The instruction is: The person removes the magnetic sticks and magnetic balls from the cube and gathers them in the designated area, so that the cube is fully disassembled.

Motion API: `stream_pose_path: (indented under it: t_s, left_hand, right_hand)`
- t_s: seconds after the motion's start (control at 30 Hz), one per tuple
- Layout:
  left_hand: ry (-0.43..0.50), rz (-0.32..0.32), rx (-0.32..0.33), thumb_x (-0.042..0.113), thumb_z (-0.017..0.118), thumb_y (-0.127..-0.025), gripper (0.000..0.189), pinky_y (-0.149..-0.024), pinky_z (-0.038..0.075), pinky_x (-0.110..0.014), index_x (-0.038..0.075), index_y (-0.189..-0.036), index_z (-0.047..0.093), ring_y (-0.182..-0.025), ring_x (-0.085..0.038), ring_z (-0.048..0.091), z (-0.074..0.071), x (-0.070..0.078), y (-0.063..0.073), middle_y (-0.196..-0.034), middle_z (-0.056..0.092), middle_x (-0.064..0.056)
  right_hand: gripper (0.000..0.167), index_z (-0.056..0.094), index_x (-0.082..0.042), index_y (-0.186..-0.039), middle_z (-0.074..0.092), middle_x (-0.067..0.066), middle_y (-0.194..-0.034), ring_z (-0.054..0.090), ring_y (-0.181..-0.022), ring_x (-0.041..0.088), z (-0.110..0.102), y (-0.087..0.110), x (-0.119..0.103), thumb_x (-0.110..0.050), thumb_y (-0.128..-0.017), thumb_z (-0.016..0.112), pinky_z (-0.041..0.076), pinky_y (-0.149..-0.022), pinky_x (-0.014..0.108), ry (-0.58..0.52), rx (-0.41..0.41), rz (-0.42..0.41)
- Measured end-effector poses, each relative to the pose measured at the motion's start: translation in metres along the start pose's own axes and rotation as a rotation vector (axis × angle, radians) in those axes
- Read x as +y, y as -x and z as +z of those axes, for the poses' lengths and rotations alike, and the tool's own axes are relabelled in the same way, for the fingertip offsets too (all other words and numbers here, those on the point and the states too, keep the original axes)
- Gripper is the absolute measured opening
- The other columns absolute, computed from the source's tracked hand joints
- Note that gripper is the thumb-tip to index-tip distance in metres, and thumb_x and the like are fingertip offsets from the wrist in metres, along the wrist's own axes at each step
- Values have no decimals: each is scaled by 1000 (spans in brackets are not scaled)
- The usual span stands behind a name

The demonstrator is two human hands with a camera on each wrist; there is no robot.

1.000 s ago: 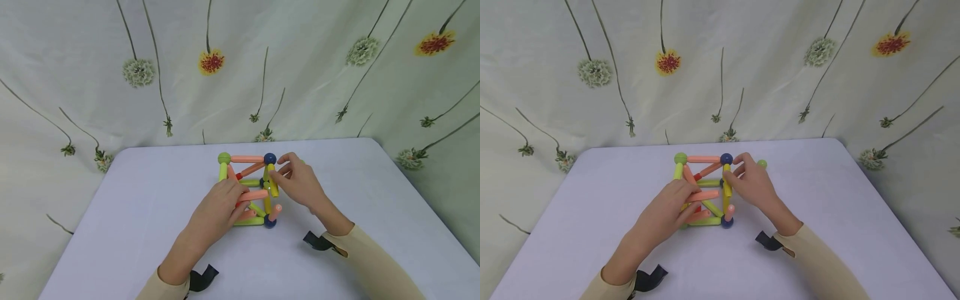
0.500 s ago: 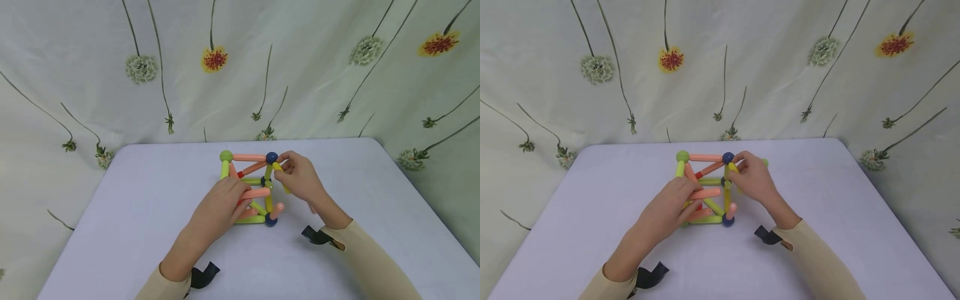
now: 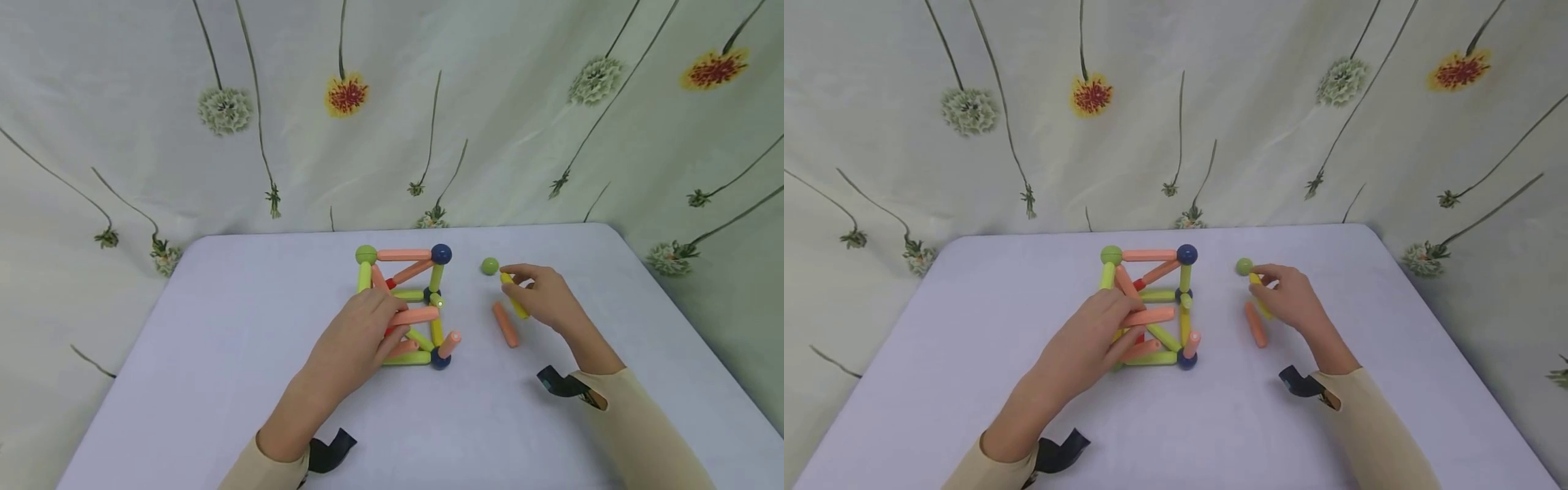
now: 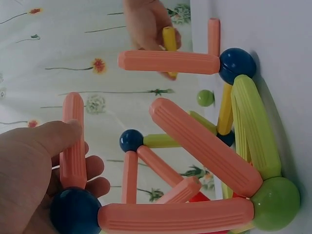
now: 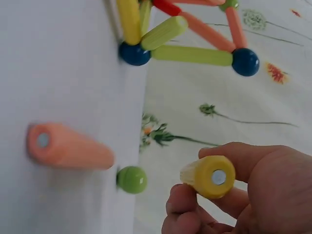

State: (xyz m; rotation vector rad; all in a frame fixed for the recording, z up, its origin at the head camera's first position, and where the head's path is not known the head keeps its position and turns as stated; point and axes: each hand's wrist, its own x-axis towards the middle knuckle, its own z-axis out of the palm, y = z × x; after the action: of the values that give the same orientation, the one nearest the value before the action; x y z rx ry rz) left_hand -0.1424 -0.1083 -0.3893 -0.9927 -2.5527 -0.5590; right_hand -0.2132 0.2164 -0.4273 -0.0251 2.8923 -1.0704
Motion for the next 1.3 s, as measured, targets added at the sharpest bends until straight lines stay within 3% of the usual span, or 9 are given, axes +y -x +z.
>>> stream_pose_path:
  t_s: [0.23, 0.37, 0.5, 0.63, 0.87, 0.97, 1.03, 1.13, 1.3]
  left_hand:
    - [13, -7, -6, 25, 74, -88, 28, -79, 43, -27, 11, -108, 60, -88, -13, 49, 0, 1, -1, -89, 54, 5]
    - [12, -6, -3, 24, 74, -89, 27, -77, 42, -28, 10, -108, 60, -85, -12, 47, 0, 1, -1, -86, 51, 6]
    - [14, -7, -6, 24, 74, -88, 28, -78, 42, -27, 11, -109, 60, -87, -12, 48, 0, 1, 0, -87, 51, 6]
    - [9, -10, -16, 23, 74, -89, 28, -78, 43, -28, 11, -109, 60, -87, -12, 47, 0, 1, -1, -88, 52, 5]
    - [6, -11, -15, 21, 73, -89, 27, -79, 44, -28, 10, -110, 59, -87, -13, 48, -1, 1, -1, -91, 54, 4]
    - [4, -11, -12, 22, 74, -89, 28, -78, 43, -28, 10, -109, 59, -86, -13, 48, 0, 1, 0, -89, 53, 4]
    - [1, -7, -11, 23, 73, -89, 28, -77, 43, -28, 10, -109, 59, -83, -13, 47, 0, 1, 0, -88, 52, 5]
    - [3, -3, -6, 24, 73, -90, 28, -76, 42, -28, 10, -109, 59, -82, -12, 46, 1, 1, 0, -86, 51, 5]
    - [-6, -5, -13, 23, 71, -91, 26, -76, 42, -28, 10, -110, 59, -82, -12, 46, 0, 1, -1, -85, 50, 5]
  right_hand:
    - [43, 58, -6, -132, 59, 18, -111, 55, -79, 24, 9, 6, 41, -24, -93, 62, 46, -59, 30, 91, -96, 73]
    - [41, 58, -5, -130, 61, 17, -107, 56, -77, 23, 15, 6, 45, -22, -93, 62, 47, -60, 31, 106, -116, 48]
    - [40, 59, -4, -129, 60, 15, -100, 54, -72, 23, 13, 10, 35, -26, -95, 60, 46, -58, 31, 148, -74, -8]
    - [33, 64, -7, -123, 58, 8, -95, 52, -74, 22, 11, 23, 2, -27, -97, 59, 45, -59, 32, 93, -54, -143]
    - [27, 61, -26, -126, 59, -7, -105, 55, -82, 13, 21, 53, -47, -33, -100, 56, 49, -67, 29, -89, -353, -583]
    - [14, 65, -31, -109, 57, -12, -96, 52, -76, 8, 26, 62, -53, -30, -95, 65, 47, -66, 28, -16, -342, -669]
    - [8, 65, -30, -92, 54, -13, -85, 48, -68, 4, 28, 67, -55, -26, -90, 72, 45, -69, 30, 89, -273, -678]
    - [18, 61, -24, -82, 46, -13, -74, 44, -61, 2, 33, 71, -55, -19, -84, 78, 43, -67, 28, 271, -222, -613]
    - [23, 66, -19, -101, 47, -11, -77, 44, -59, 5, 47, 73, -51, -10, -81, 73, 40, -56, 22, 409, -317, -528]
